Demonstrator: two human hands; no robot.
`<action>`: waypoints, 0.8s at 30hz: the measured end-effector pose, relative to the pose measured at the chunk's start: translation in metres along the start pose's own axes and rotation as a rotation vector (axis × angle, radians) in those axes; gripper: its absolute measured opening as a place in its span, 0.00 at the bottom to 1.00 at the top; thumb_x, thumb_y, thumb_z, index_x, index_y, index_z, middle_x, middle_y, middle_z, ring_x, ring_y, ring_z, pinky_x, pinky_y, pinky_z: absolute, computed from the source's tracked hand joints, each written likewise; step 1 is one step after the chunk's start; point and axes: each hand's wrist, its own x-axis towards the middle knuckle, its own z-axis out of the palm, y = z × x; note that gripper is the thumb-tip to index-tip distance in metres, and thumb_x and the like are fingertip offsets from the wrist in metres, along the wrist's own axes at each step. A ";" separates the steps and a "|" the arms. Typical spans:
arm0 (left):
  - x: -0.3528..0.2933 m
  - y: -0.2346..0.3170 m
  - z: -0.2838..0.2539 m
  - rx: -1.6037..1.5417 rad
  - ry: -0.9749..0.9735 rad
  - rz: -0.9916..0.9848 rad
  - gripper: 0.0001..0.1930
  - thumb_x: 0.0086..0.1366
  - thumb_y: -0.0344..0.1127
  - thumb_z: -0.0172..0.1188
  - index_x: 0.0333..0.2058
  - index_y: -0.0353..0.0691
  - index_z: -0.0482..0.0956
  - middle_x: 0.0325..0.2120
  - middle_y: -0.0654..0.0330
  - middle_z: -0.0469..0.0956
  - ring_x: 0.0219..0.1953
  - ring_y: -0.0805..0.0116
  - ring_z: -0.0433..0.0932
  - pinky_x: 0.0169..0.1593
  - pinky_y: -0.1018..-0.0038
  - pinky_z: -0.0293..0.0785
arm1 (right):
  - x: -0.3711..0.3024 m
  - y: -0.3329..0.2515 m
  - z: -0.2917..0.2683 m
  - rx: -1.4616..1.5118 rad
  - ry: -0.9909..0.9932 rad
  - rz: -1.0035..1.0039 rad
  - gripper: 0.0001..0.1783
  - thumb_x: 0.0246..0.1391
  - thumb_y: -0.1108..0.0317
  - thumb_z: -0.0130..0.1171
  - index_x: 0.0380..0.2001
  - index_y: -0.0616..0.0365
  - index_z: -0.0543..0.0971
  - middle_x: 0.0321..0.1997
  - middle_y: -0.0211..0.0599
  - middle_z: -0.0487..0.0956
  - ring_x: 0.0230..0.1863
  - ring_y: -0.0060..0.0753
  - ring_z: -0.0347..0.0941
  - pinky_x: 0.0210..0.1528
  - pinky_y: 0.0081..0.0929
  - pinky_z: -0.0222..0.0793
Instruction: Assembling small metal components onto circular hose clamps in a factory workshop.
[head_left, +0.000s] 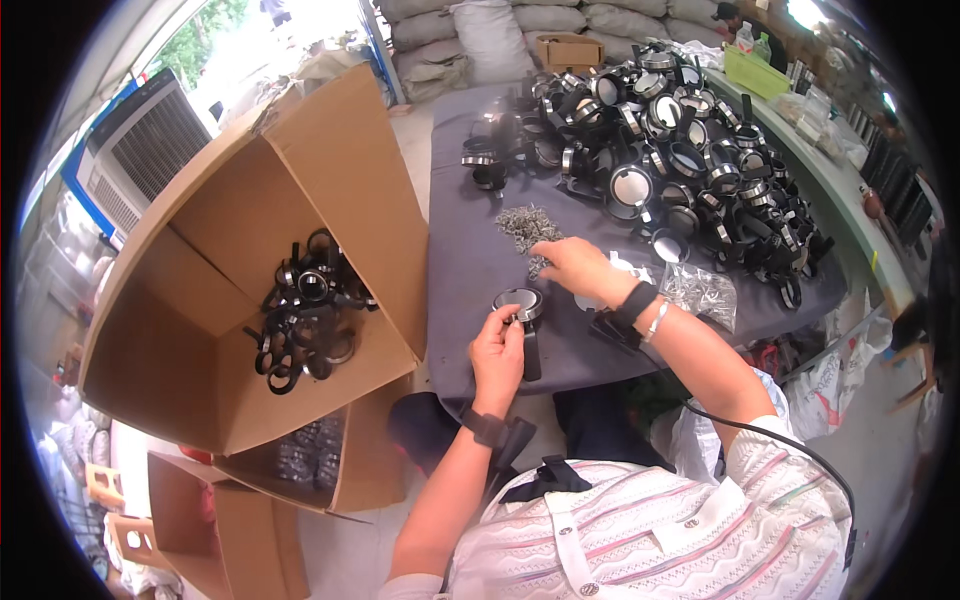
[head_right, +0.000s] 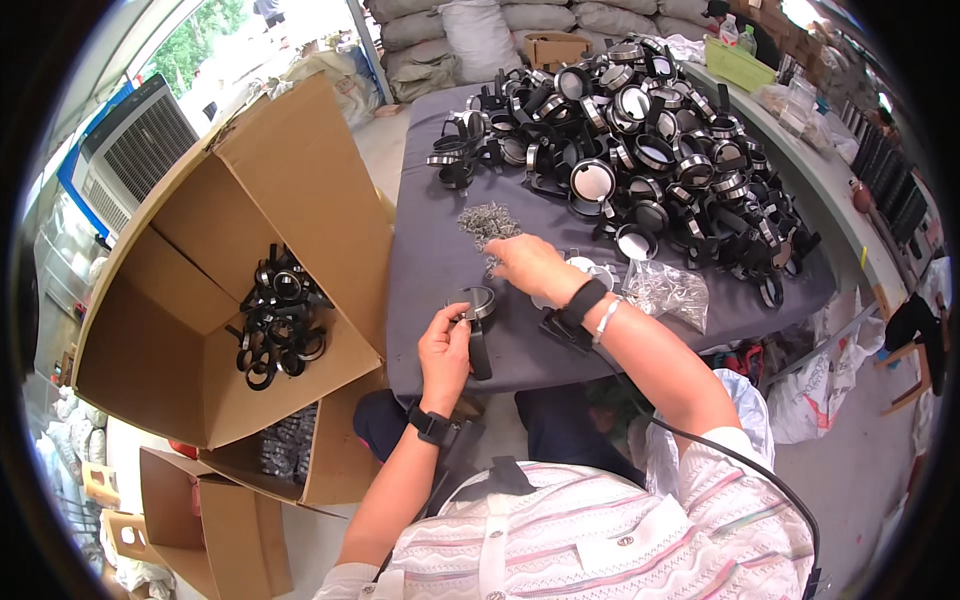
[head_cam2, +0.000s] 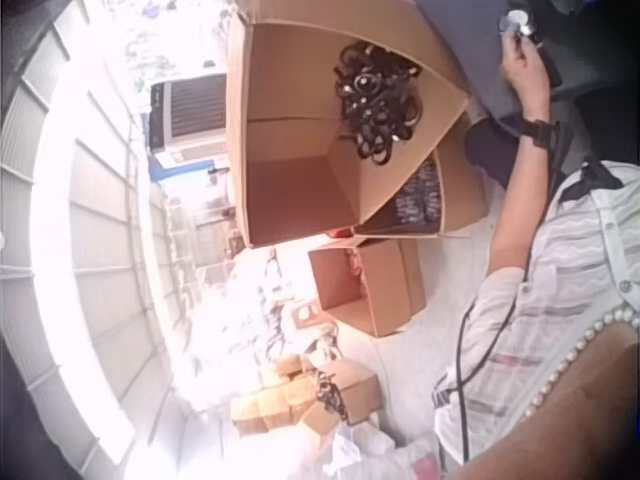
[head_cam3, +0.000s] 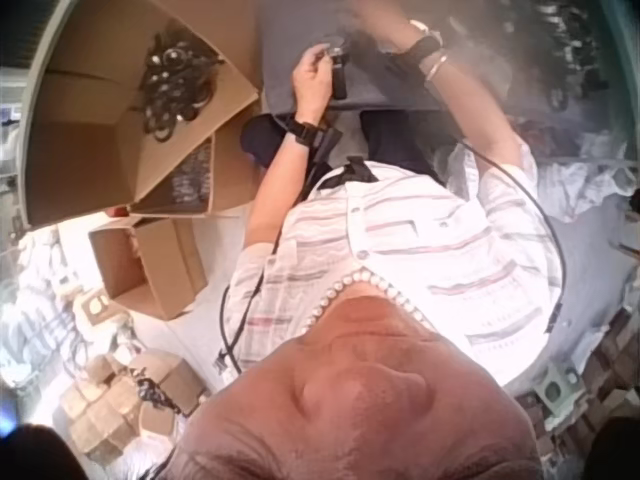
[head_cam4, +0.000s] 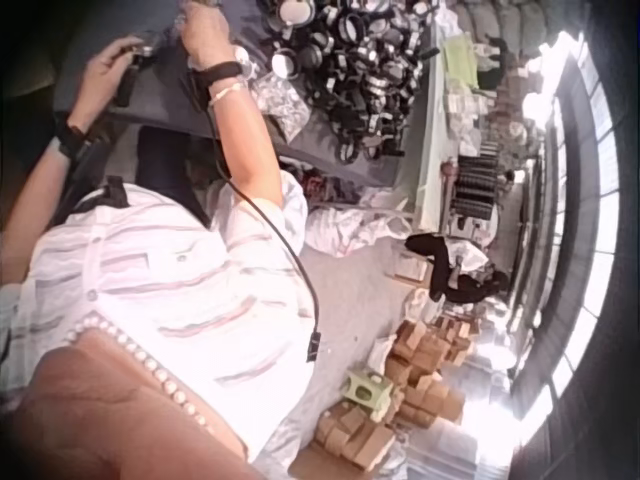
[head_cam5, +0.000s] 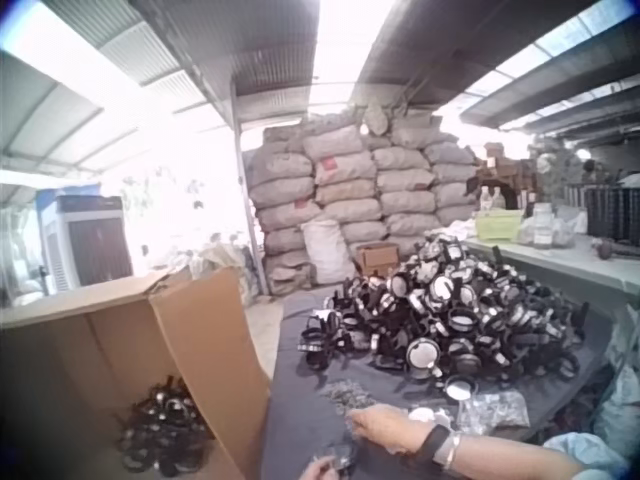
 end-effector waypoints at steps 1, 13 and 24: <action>0.000 0.000 0.000 -0.038 -0.013 0.038 0.09 0.62 0.26 0.53 0.40 0.37 0.77 0.15 0.73 0.64 0.19 0.86 0.60 0.24 0.85 0.60 | 0.005 -0.002 0.006 0.005 0.003 -0.003 0.12 0.44 0.69 0.60 0.35 0.58 0.77 0.30 0.46 0.79 0.33 0.49 0.75 0.38 0.38 0.70; 0.004 -0.012 -0.003 0.041 -0.050 0.084 0.09 0.64 0.28 0.50 0.42 0.39 0.76 0.20 0.72 0.69 0.14 0.87 0.61 0.16 0.84 0.58 | 0.037 0.019 -0.006 0.095 0.086 -0.024 0.05 0.43 0.75 0.57 0.28 0.60 0.78 0.27 0.44 0.78 0.31 0.42 0.75 0.35 0.31 0.69; 0.001 -0.010 -0.003 0.067 -0.039 0.073 0.10 0.62 0.28 0.51 0.42 0.37 0.76 0.23 0.66 0.74 0.20 0.83 0.67 0.24 0.81 0.64 | 0.047 0.000 0.010 -0.139 0.021 -0.100 0.07 0.49 0.67 0.52 0.26 0.57 0.77 0.29 0.47 0.78 0.35 0.52 0.75 0.37 0.45 0.70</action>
